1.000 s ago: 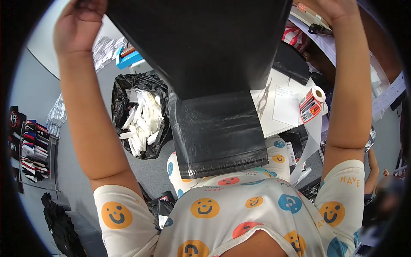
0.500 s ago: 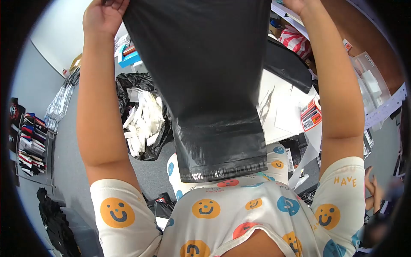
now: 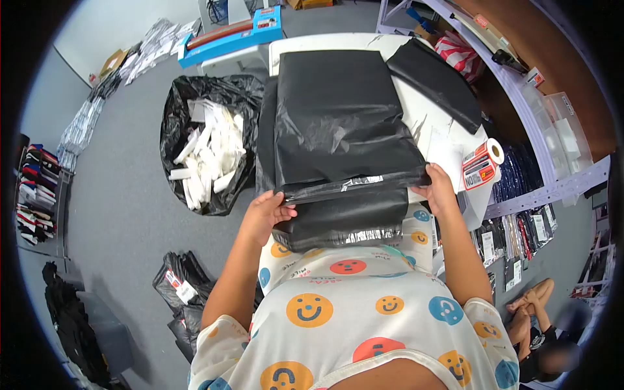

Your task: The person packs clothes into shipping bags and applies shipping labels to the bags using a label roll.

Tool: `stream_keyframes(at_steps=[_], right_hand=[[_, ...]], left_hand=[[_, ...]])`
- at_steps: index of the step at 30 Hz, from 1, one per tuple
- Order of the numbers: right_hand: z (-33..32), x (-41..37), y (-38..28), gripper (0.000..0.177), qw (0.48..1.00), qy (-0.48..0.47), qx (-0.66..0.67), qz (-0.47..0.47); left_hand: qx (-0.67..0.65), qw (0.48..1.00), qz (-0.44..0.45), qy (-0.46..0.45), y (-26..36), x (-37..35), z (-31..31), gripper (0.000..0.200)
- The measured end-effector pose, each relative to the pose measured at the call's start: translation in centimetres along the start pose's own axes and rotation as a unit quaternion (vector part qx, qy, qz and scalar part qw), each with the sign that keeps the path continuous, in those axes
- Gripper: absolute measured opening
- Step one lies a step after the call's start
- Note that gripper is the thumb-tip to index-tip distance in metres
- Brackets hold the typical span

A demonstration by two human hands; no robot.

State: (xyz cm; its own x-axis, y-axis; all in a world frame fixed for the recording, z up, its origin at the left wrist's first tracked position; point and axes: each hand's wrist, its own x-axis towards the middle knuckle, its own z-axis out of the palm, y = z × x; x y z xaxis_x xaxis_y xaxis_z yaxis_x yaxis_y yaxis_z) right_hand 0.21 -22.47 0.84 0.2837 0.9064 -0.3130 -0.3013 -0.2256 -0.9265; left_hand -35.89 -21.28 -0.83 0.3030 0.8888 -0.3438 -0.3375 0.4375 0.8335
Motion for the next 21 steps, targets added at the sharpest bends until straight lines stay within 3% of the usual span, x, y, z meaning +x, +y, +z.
stream_keyframes(at_steps=[6, 9, 14, 17, 18, 21], right_hand=[[-1.9, -2.3, 0.5, 0.014, 0.988, 0.012, -0.144, 0.052], [-3.1, -2.6, 1.0, 0.013, 0.975, 0.038, -0.218, 0.018], [-3.7, -3.4, 0.0, 0.035, 0.923, 0.050, -0.381, 0.024], [-4.9, -2.6, 1.0, 0.038, 0.793, 0.124, -0.560, -0.205], [-3.8, -3.0, 0.6, 0.040, 0.790, 0.152, -0.557, -0.207], [2.2, -4.9, 0.0, 0.032, 0.847, 0.053, -0.454, -0.272]], left_hand=[[0.082, 0.995, -0.052, 0.032, -0.8, -1.7, 0.1, 0.014], [0.124, 0.988, -0.079, 0.040, -1.7, -2.2, 0.4, 0.014], [0.166, 0.983, -0.082, 0.016, -2.9, -2.9, 0.6, 0.016], [0.180, 0.980, -0.083, 0.014, -3.2, -3.3, 0.0, 0.017], [0.183, 0.980, -0.078, 0.014, -3.4, -3.4, 0.0, 0.017], [0.184, 0.981, -0.063, 0.018, -3.8, -3.7, -0.2, 0.016]])
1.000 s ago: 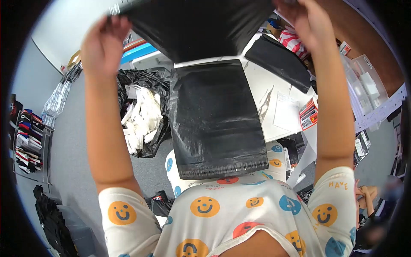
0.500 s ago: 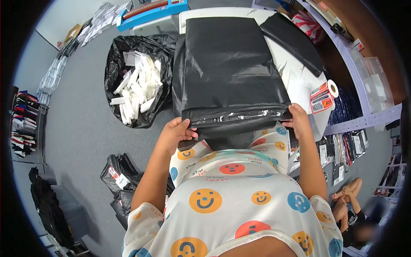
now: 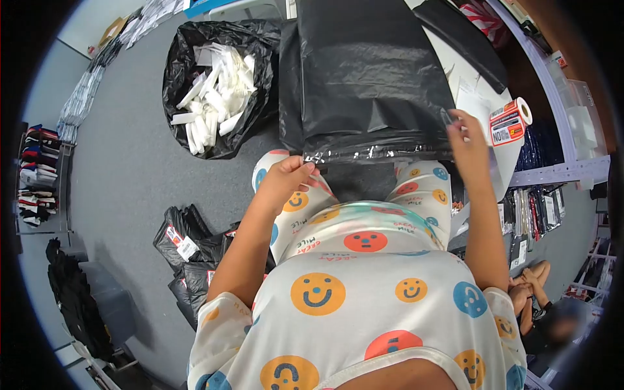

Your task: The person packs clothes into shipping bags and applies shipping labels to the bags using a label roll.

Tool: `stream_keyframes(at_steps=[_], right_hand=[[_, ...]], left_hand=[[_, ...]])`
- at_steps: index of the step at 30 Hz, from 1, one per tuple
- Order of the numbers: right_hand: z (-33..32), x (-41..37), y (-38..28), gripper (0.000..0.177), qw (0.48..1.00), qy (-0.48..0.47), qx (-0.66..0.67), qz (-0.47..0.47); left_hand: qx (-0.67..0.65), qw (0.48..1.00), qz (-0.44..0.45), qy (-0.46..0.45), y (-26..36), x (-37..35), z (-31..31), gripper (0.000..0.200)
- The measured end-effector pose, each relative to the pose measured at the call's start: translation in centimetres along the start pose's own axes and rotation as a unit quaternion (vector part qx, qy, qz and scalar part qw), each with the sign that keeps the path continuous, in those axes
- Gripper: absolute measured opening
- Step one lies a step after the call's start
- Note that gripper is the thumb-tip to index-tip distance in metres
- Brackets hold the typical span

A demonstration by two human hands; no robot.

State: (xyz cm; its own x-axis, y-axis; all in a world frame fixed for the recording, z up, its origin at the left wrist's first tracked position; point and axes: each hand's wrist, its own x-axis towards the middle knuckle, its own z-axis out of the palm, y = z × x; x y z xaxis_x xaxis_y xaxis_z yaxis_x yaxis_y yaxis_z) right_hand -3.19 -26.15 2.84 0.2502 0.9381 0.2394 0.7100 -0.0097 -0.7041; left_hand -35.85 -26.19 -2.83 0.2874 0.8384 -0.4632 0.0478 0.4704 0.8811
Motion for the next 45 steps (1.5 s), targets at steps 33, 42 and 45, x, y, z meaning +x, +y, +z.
stream_keyframes(at_steps=[33, 42, 45], right_hand=[[-25.8, -16.5, 27.5, 0.010, 0.724, 0.403, 0.458, 0.323], [-12.8, -5.6, -3.5, 0.009, 0.848, 0.338, 0.340, -0.227], [-7.5, -3.6, -10.6, 0.004, 0.848, 0.185, 0.171, -0.465]], left_hand=[[0.048, 0.998, -0.035, 0.022, -0.8, 0.3, -0.9, 0.011], [0.224, 0.855, 0.464, -0.056, 12.8, -3.6, 7.4, 0.037], [0.130, 0.727, 0.665, -0.116, 15.0, -4.4, 12.2, 0.034]])
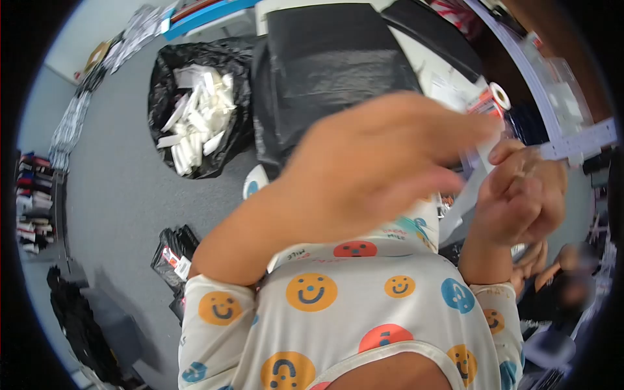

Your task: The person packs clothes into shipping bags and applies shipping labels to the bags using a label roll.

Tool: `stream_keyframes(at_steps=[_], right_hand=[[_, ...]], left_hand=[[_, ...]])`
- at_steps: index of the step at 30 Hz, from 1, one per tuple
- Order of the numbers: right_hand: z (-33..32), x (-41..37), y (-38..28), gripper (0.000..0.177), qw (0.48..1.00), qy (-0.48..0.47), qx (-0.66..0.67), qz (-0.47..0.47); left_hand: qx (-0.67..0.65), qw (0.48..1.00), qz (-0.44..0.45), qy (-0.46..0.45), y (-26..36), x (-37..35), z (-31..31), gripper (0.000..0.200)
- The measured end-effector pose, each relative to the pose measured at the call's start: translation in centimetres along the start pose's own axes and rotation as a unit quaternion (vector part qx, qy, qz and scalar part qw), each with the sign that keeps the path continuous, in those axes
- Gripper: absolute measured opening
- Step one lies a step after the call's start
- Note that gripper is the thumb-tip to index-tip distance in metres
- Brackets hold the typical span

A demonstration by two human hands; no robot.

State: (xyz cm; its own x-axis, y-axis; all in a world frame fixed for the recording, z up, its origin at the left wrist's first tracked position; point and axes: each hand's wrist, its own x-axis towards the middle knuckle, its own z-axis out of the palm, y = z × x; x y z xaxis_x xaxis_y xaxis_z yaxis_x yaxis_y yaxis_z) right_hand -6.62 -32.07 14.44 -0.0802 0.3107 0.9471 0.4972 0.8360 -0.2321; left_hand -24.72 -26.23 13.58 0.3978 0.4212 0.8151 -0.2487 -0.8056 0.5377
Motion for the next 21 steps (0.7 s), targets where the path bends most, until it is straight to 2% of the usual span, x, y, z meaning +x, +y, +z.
stream_keyframes(at_steps=[1, 3, 6, 8, 9, 10, 12, 13, 14, 15, 16, 17, 19, 21], right_hand=[[1.2, 1.4, -0.5, 0.004, 0.997, -0.073, -0.005, -0.030], [3.2, 2.5, -0.8, 0.009, 0.994, -0.096, -0.022, -0.053], [5.0, 3.5, -0.5, 0.023, 0.985, -0.138, -0.068, -0.082], [5.6, 4.0, 0.5, 0.029, 0.977, -0.180, -0.018, -0.109], [5.3, 4.2, 1.7, 0.030, 0.969, -0.207, 0.052, -0.124], [5.1, 4.4, 2.0, 0.030, 0.966, -0.224, 0.057, -0.119], [4.2, 4.6, 2.5, 0.029, 0.966, -0.241, 0.044, -0.083], [3.6, 4.7, 2.7, 0.028, 0.968, -0.242, 0.027, -0.054], [2.8, 4.2, 4.0, 0.026, 0.974, -0.221, 0.022, -0.036], [2.0, 3.7, 5.2, 0.025, 0.980, -0.200, 0.018, -0.018], [1.6, 2.9, 6.3, 0.024, 0.986, -0.165, -0.016, -0.016], [0.6, 2.0, 7.5, 0.023, 0.991, -0.130, -0.015, 0.008], [-1.9, -0.2, 9.3, 0.022, 0.997, -0.054, -0.014, 0.058], [-3.5, -1.0, 10.4, 0.022, 0.992, -0.035, -0.028, 0.114]], left_hand=[[0.005, 0.999, 0.041, 0.029, 0.2, 0.5, 0.0, 0.032], [0.029, 0.988, 0.129, 0.073, -0.2, 1.4, -0.5, 0.030], [0.055, 0.973, 0.199, 0.107, -1.4, 1.6, -3.2, 0.031], [0.119, 0.938, 0.285, 0.157, -3.8, 2.2, -5.9, 0.022], [0.152, 0.915, 0.323, 0.187, -4.9, 2.4, -7.2, 0.018], [0.195, 0.919, 0.294, 0.176, -4.9, 1.6, -11.8, 0.013], [0.207, 0.918, 0.212, 0.263, -7.1, 0.3, -17.8, 0.010], [0.249, 0.902, 0.116, 0.334, -9.5, -1.2, -19.2, 0.011], [0.374, 0.868, -0.058, 0.321, -12.8, -4.5, -22.6, 0.010], [0.521, 0.812, -0.163, 0.208, -18.0, -9.0, -27.4, 0.011], [0.637, 0.706, -0.310, -0.019, -23.4, -15.7, -32.4, 0.019], [0.635, 0.561, -0.498, -0.184, -26.6, -22.2, -34.1, 0.028], [0.566, 0.583, -0.561, -0.160, -26.3, -26.4, -35.0, 0.035], [0.535, 0.562, -0.627, -0.074, -24.8, -26.3, -34.8, 0.039]])
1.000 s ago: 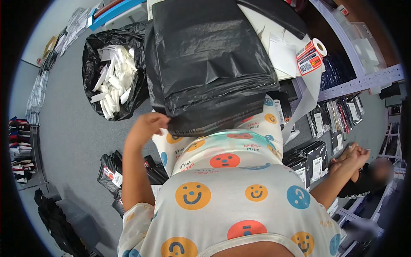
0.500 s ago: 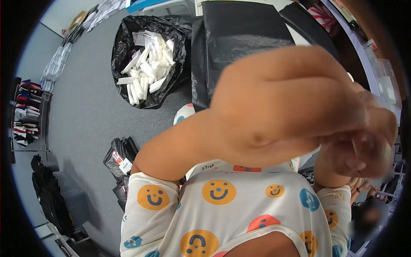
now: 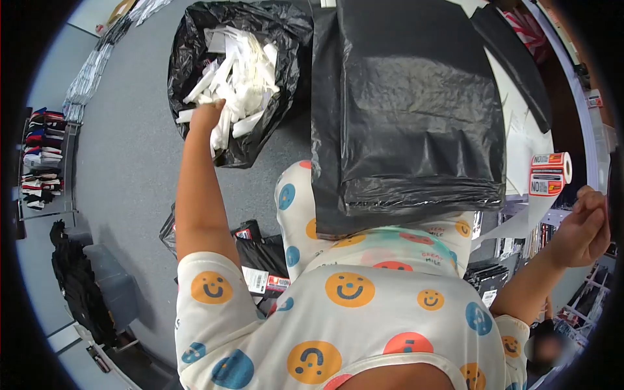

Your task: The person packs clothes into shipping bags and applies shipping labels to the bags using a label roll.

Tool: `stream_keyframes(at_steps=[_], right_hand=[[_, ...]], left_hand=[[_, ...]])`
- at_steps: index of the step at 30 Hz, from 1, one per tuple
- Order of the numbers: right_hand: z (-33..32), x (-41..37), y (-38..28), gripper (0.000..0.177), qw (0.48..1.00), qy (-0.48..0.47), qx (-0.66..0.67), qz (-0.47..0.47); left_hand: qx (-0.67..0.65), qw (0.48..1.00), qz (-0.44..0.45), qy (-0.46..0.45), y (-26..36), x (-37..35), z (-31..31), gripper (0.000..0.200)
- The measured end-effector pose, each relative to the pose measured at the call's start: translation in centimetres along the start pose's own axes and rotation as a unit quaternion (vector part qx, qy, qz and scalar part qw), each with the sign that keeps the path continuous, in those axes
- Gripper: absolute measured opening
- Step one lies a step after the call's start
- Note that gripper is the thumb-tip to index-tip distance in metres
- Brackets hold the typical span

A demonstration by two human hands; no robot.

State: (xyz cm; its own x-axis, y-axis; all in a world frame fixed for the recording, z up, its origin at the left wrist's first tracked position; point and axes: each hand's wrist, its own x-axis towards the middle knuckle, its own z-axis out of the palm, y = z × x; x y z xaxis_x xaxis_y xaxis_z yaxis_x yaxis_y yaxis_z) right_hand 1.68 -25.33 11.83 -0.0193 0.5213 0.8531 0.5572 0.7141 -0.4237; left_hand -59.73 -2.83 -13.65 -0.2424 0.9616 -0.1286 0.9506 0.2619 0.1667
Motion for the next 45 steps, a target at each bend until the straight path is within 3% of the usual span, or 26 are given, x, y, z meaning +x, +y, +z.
stream_keyframes(at_steps=[1, 2, 4, 6, 8, 10, 11, 14, 16, 17, 18, 21, 24, 26, 29, 34, 36, 38, 39, 40, 42, 44, 45], right_hand=[[-0.4, -0.1, 0.4, 0.022, 1.000, 0.007, -0.004, 0.026], [-0.5, -0.1, 0.7, 0.022, 1.000, 0.005, -0.001, 0.029], [-0.4, -0.2, 1.2, 0.023, 0.999, 0.001, 0.007, 0.032], [0.9, -0.1, 0.9, 0.025, 1.000, -0.005, -0.026, 0.006], [1.4, -0.3, 0.7, 0.025, 0.999, -0.020, -0.049, 0.004], [1.3, -0.3, 0.8, 0.025, 0.998, -0.033, -0.052, 0.008], [1.1, -0.4, 1.0, 0.025, 0.998, -0.039, -0.053, 0.009], [0.4, -1.2, 1.5, 0.025, 0.997, -0.027, -0.062, 0.045], [0.5, -1.6, 1.6, 0.024, 0.995, -0.025, -0.077, 0.059], [0.4, -1.8, 1.8, 0.024, 0.994, -0.028, -0.081, 0.067], [0.4, -2.0, 1.9, 0.024, 0.993, -0.032, -0.087, 0.076], [1.2, -2.0, 1.4, 0.024, 0.988, -0.050, -0.130, 0.065], [1.5, -1.7, 1.0, 0.023, 0.987, -0.056, -0.138, 0.058], [1.3, -1.7, 1.0, 0.023, 0.989, -0.053, -0.128, 0.060], [1.2, -2.1, 0.9, 0.023, 0.989, -0.040, -0.127, 0.066], [0.2, -4.0, 1.6, 0.023, 0.987, -0.008, -0.129, 0.096], [-0.3, -4.2, 1.6, 0.022, 0.985, -0.015, -0.129, 0.113], [-1.3, -5.0, 2.0, 0.019, 0.973, 0.003, -0.166, 0.159], [-1.0, -5.0, 1.7, 0.019, 0.970, -0.011, -0.169, 0.176], [-0.4, -5.1, 1.4, 0.019, 0.966, -0.022, -0.170, 0.195], [0.1, -5.9, 2.2, 0.022, 0.958, -0.107, -0.228, 0.138], [0.7, -6.3, 2.1, 0.026, 0.934, -0.207, -0.253, 0.140], [0.7, -6.8, 2.1, 0.029, 0.930, -0.222, -0.238, 0.173]], left_hand=[[0.064, 0.996, 0.058, -0.011, 0.5, -0.2, -1.4, 0.036], [0.051, 0.988, 0.107, 0.096, 0.2, -0.7, -1.8, 0.032], [0.007, 0.964, 0.122, 0.236, 0.6, -0.3, -1.9, 0.032], [0.001, 0.958, 0.053, 0.282, 1.3, 0.6, -1.8, 0.034], [-0.014, 0.966, -0.022, 0.259, 1.0, 0.4, -1.9, 0.036], [-0.040, 0.979, -0.107, 0.167, 1.6, -1.3, -4.6, 0.040], [-0.060, 0.981, -0.074, 0.167, -2.0, 0.3, -2.8, 0.042], [-0.084, 0.906, -0.158, 0.384, -4.8, -2.8, 0.6, 0.048], [-0.255, 0.819, -0.332, 0.393, -8.3, -3.3, 5.2, 0.055], [-0.440, 0.759, -0.350, 0.328, -9.9, -3.9, 7.8, 0.055], [-0.606, 0.668, -0.353, 0.249, -11.0, -4.7, 9.5, 0.054], [-0.712, 0.603, -0.349, 0.085, -10.0, -7.0, 9.2, 0.036], [-0.777, 0.568, -0.201, 0.181, -8.9, -4.7, 4.7, 0.019], [-0.769, 0.591, -0.119, 0.210, -8.3, -2.6, -0.6, 0.016], [-0.757, 0.599, -0.064, 0.253, -5.3, -3.0, -6.4, 0.016], [-0.718, 0.617, -0.244, 0.212, -9.5, -5.0, 0.0, 0.022], [-0.680, 0.655, -0.298, 0.140, -13.1, -5.9, 2.6, 0.036], [-0.549, 0.723, -0.348, 0.234, -11.1, -8.8, 2.6, 0.045], [-0.402, 0.779, -0.308, 0.369, -10.3, -9.6, 3.2, 0.046], [-0.240, 0.799, -0.249, 0.492, -9.6, -10.4, 3.4, 0.046], [-0.256, 0.820, -0.063, 0.507, -0.3, -15.4, -1.3, 0.043], [-0.199, 0.857, 0.204, 0.429, 6.6, -18.9, -3.7, 0.038], [-0.190, 0.870, 0.276, 0.361, 9.2, -20.4, -4.0, 0.037]])
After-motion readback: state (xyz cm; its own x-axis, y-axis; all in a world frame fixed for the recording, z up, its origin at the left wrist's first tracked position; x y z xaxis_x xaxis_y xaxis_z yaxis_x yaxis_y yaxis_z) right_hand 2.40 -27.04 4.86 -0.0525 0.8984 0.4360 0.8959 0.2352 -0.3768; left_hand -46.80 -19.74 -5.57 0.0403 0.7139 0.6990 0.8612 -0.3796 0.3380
